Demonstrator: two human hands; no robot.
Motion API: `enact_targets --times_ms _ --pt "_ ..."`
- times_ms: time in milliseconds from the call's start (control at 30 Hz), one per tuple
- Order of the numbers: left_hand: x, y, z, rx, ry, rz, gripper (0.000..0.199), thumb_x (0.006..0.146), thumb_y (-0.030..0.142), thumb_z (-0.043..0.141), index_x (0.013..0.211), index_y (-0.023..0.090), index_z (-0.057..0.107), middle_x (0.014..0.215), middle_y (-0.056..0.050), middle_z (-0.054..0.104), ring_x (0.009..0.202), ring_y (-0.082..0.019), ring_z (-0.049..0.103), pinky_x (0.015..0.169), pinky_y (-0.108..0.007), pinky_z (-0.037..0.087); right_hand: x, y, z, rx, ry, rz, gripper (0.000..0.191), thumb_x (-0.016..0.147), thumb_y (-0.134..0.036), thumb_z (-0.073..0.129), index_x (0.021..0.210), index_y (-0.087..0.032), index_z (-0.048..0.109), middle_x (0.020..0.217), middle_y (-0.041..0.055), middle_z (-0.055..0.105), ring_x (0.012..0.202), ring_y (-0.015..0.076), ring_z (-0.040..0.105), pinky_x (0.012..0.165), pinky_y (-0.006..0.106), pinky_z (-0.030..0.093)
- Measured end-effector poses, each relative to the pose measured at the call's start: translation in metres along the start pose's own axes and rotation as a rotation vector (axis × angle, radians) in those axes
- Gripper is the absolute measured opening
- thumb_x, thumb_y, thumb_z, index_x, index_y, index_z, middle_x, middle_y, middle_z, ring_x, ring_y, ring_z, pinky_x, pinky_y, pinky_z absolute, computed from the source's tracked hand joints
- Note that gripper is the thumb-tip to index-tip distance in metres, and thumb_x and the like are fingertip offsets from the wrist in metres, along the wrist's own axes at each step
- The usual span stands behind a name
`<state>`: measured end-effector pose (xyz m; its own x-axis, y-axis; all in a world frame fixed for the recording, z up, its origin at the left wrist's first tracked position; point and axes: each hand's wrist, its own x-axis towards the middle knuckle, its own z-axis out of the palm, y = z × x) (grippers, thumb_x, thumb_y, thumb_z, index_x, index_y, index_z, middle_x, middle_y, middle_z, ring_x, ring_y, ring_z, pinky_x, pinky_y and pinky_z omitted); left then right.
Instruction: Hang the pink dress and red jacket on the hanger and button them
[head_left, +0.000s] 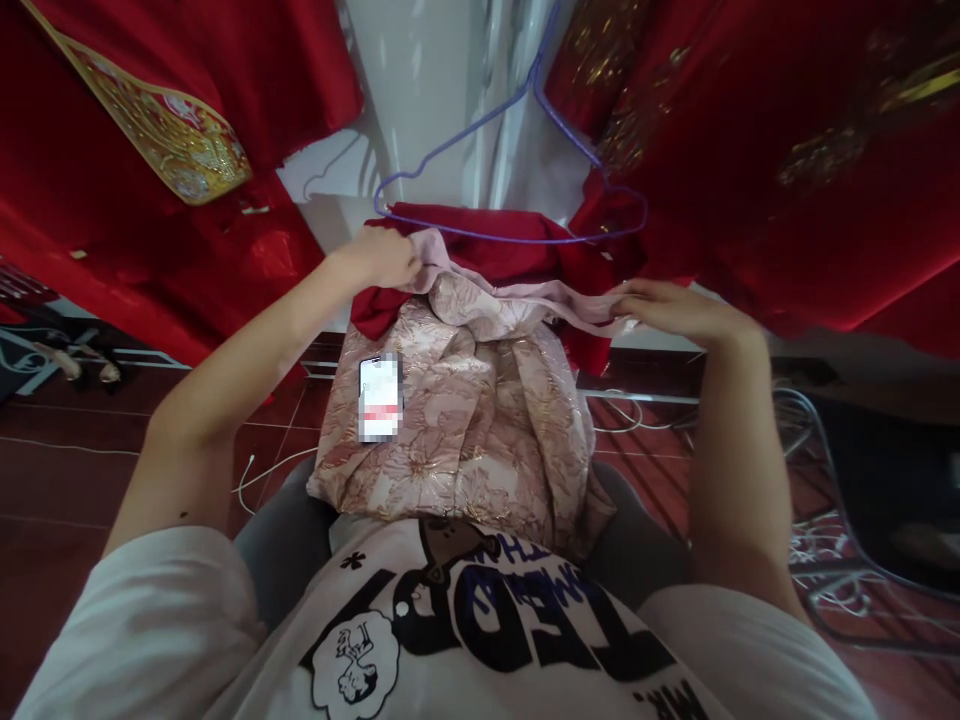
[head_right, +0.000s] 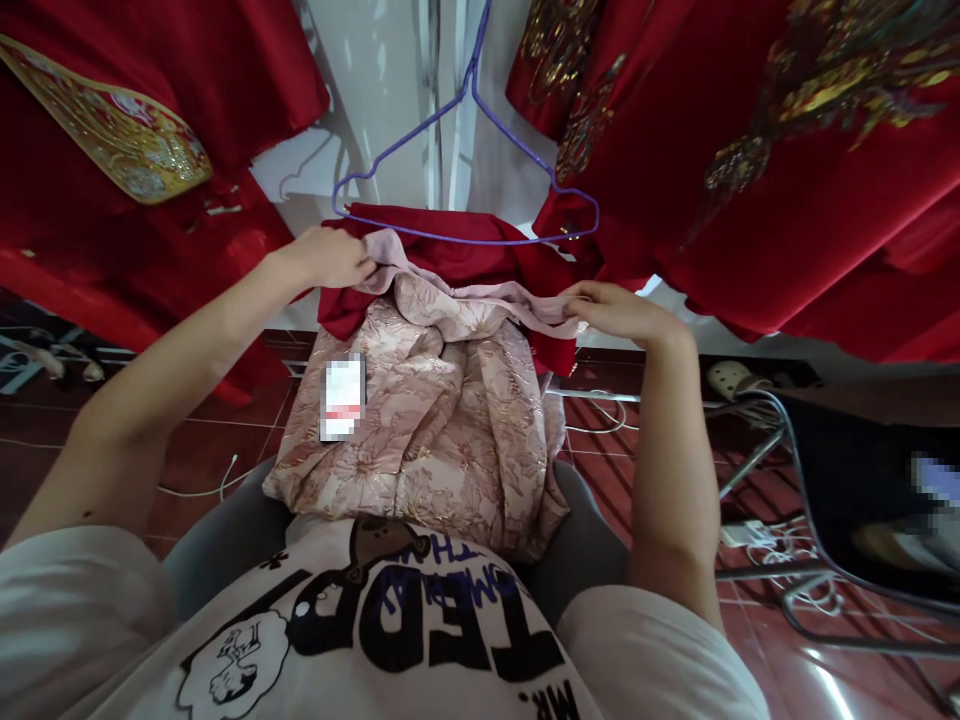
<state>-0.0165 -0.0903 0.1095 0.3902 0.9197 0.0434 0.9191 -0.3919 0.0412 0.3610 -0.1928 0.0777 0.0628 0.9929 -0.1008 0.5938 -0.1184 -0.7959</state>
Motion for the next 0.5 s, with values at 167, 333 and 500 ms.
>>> enact_targets --times_ms 167,333,500 --pt "0.010 0.053 -0.005 0.104 0.161 0.284 0.046 0.103 0.031 0.040 0.124 0.010 0.075 0.133 -0.021 0.064 0.137 -0.044 0.048 0.110 -0.054 0.041 -0.009 -0.017 0.001 0.199 -0.165 -0.324 0.035 0.067 -0.033 0.085 0.099 -0.026 0.072 0.100 0.0055 0.074 0.101 0.0247 0.069 0.099 0.045 0.054" --pt "0.029 0.067 0.010 -0.029 0.172 0.509 0.044 0.101 0.031 0.046 0.131 0.012 0.071 0.142 -0.018 0.057 0.142 -0.042 0.042 0.117 -0.055 0.037 -0.008 -0.019 0.003 0.495 0.103 -0.265 0.028 0.072 -0.027 0.079 0.096 -0.026 0.065 0.112 0.0076 0.075 0.110 0.0244 0.070 0.107 0.042 0.051" --pt "0.035 0.066 0.036 -0.075 0.156 0.560 0.035 0.101 0.030 0.051 0.123 0.012 0.073 0.148 -0.018 0.050 0.140 -0.045 0.045 0.118 -0.061 0.035 0.016 0.001 -0.006 0.634 0.408 -0.128 0.047 0.081 -0.019 0.052 0.127 -0.027 0.055 0.156 0.0138 0.055 0.140 0.0243 0.058 0.111 0.044 0.049"
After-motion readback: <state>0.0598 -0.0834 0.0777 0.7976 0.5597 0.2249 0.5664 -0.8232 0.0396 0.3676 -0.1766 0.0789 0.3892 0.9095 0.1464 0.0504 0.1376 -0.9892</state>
